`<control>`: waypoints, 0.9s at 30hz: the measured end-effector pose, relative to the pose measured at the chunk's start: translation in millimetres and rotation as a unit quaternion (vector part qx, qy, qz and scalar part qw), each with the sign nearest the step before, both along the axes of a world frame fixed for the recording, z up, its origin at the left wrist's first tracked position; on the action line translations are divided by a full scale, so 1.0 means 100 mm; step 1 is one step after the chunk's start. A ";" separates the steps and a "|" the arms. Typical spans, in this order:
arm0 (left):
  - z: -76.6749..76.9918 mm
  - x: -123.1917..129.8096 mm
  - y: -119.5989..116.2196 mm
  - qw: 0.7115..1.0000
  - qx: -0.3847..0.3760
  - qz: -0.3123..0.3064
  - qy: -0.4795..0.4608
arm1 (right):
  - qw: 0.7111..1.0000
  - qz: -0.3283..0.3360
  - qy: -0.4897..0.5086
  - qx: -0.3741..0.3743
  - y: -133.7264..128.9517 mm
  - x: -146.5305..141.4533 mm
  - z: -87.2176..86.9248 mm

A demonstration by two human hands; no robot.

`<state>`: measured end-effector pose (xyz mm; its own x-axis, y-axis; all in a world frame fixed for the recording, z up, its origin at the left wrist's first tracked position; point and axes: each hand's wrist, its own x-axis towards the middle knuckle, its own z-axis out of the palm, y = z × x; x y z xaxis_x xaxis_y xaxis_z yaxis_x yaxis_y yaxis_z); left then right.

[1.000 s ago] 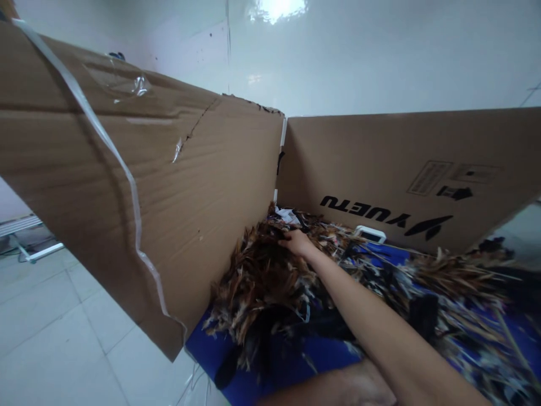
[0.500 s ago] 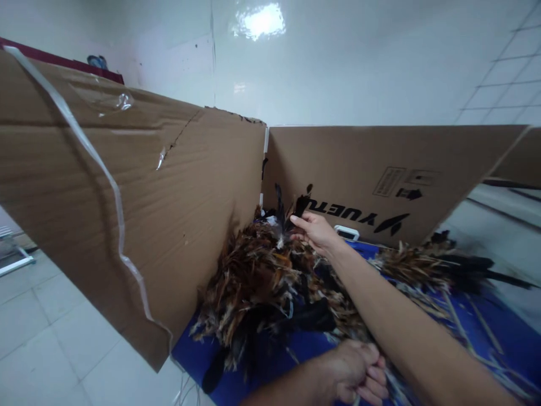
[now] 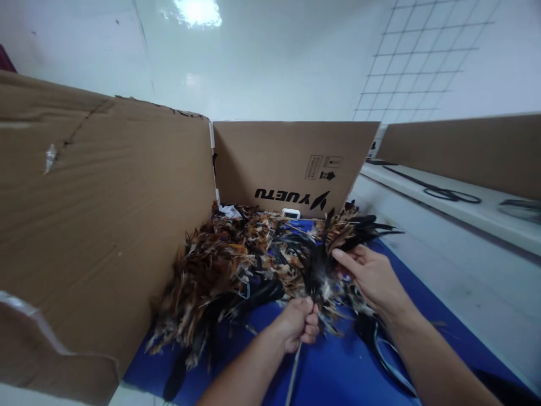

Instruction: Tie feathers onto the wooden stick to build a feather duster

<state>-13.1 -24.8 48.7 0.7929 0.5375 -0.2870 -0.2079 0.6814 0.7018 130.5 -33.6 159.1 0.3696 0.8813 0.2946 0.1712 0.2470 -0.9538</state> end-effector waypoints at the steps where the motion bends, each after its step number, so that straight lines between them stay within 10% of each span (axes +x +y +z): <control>1: 0.02 0.00 -0.02 1.000 0.007 0.004 0.008 | 1.000 -0.015 -0.001 -0.007 -0.07 0.05 -0.13; 10: 0.05 0.07 -0.15 0.994 0.063 0.022 0.083 | 0.991 -0.088 0.101 -0.005 -0.27 0.12 -0.90; 27: 0.06 0.15 -0.28 0.978 0.111 0.036 0.171 | 0.955 -0.176 -0.208 0.114 -0.42 0.22 -0.87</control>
<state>1.9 -52.8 55.0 0.6286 0.6669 -0.4000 0.0242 0.4973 0.8672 152.1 -75.1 72.4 0.4408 0.6192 0.6498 0.6351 0.2965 -0.7133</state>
